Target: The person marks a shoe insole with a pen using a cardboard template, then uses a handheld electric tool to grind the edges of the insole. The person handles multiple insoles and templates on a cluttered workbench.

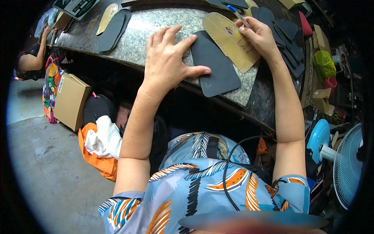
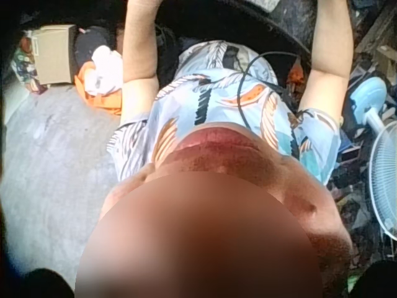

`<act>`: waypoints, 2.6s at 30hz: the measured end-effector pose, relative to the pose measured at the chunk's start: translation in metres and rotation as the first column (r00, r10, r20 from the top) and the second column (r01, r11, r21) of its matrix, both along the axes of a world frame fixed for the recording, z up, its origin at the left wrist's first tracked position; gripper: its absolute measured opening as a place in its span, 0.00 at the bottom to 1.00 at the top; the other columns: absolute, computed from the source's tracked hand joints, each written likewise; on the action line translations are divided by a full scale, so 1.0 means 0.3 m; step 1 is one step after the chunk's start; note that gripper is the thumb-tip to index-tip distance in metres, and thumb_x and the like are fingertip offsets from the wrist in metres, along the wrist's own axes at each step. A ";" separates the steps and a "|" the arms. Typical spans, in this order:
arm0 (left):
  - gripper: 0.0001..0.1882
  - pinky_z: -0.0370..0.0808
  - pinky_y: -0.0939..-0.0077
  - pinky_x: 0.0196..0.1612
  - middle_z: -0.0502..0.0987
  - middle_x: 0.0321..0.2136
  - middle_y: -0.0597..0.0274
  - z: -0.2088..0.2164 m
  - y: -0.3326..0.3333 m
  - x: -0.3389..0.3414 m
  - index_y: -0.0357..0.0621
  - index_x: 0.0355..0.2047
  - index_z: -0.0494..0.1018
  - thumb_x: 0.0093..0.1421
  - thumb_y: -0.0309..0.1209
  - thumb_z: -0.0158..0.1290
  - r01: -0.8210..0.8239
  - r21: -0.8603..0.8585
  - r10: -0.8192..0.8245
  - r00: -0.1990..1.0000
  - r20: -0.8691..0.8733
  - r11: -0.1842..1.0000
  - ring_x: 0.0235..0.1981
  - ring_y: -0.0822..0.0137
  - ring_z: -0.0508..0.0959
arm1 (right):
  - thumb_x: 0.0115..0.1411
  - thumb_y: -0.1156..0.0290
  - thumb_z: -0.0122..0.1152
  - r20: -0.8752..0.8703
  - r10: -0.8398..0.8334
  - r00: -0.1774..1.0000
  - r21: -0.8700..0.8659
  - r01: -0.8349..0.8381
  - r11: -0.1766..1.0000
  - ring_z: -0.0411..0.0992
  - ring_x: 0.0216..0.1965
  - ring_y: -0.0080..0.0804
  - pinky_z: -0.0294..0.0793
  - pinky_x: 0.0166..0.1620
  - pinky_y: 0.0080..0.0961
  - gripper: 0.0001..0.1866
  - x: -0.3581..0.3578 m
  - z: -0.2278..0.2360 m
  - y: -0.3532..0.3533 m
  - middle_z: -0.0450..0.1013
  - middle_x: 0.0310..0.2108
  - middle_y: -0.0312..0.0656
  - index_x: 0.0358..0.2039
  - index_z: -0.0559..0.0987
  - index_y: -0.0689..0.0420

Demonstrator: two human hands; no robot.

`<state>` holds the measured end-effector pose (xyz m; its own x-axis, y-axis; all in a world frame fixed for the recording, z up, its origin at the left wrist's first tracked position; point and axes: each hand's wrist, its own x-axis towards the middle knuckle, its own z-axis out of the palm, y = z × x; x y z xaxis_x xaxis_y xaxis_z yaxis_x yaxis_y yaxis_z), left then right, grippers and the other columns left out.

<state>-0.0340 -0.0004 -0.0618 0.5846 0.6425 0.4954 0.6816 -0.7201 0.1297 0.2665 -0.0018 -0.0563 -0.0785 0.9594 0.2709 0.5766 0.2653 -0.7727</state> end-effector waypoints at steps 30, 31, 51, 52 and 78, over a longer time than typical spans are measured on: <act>0.26 0.72 0.58 0.51 0.75 0.50 0.56 0.023 -0.232 -0.015 0.45 0.46 0.77 0.44 0.33 0.66 0.326 -0.057 -0.309 0.930 0.198 0.944 0.49 0.53 0.74 | 0.59 0.75 0.54 -0.863 -0.116 0.491 -0.147 -0.025 0.989 0.78 0.35 0.31 0.79 0.43 0.28 0.10 0.083 -0.001 0.033 0.79 0.37 0.43 0.42 0.76 0.59; 0.24 0.72 0.58 0.51 0.76 0.49 0.56 0.025 -0.229 -0.014 0.44 0.46 0.77 0.45 0.30 0.64 0.316 -0.069 -0.298 0.935 0.192 0.946 0.49 0.53 0.75 | 0.60 0.71 0.55 -0.875 -0.117 0.471 -0.140 -0.015 0.990 0.78 0.37 0.38 0.78 0.43 0.31 0.11 0.086 -0.004 0.030 0.78 0.37 0.49 0.41 0.76 0.60; 0.09 0.76 0.67 0.42 0.83 0.36 0.65 0.234 0.271 0.243 0.47 0.37 0.79 0.55 0.31 0.60 0.082 0.523 -0.246 0.936 0.252 0.848 0.39 0.62 0.81 | 0.57 0.68 0.59 0.272 -0.065 0.960 0.127 0.031 0.991 0.72 0.26 0.28 0.71 0.33 0.26 0.12 -0.030 0.023 -0.022 0.74 0.25 0.44 0.39 0.78 0.60; 0.09 0.75 0.67 0.42 0.83 0.35 0.66 0.203 0.260 0.241 0.48 0.36 0.79 0.55 0.34 0.60 0.080 0.404 -0.170 0.966 0.193 0.911 0.39 0.62 0.80 | 0.58 0.70 0.58 0.246 -0.027 0.969 0.015 0.024 1.000 0.71 0.28 0.24 0.71 0.35 0.24 0.11 -0.023 0.022 -0.021 0.74 0.26 0.40 0.39 0.76 0.62; 0.19 0.70 0.60 0.54 0.76 0.49 0.54 0.071 0.063 -0.233 0.45 0.48 0.77 0.57 0.36 0.60 -0.412 0.169 0.366 0.898 0.245 0.895 0.50 0.54 0.73 | 0.58 0.70 0.57 0.081 -0.011 0.997 -0.019 0.012 1.000 0.72 0.31 0.22 0.71 0.38 0.21 0.11 -0.008 0.004 -0.007 0.76 0.29 0.37 0.38 0.78 0.62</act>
<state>-0.1038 0.0185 -0.0407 0.1821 0.6643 0.7250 0.8878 -0.4280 0.1691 0.2640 -0.0039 -0.0550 -0.0884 0.9654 0.2455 0.6403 0.2439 -0.7284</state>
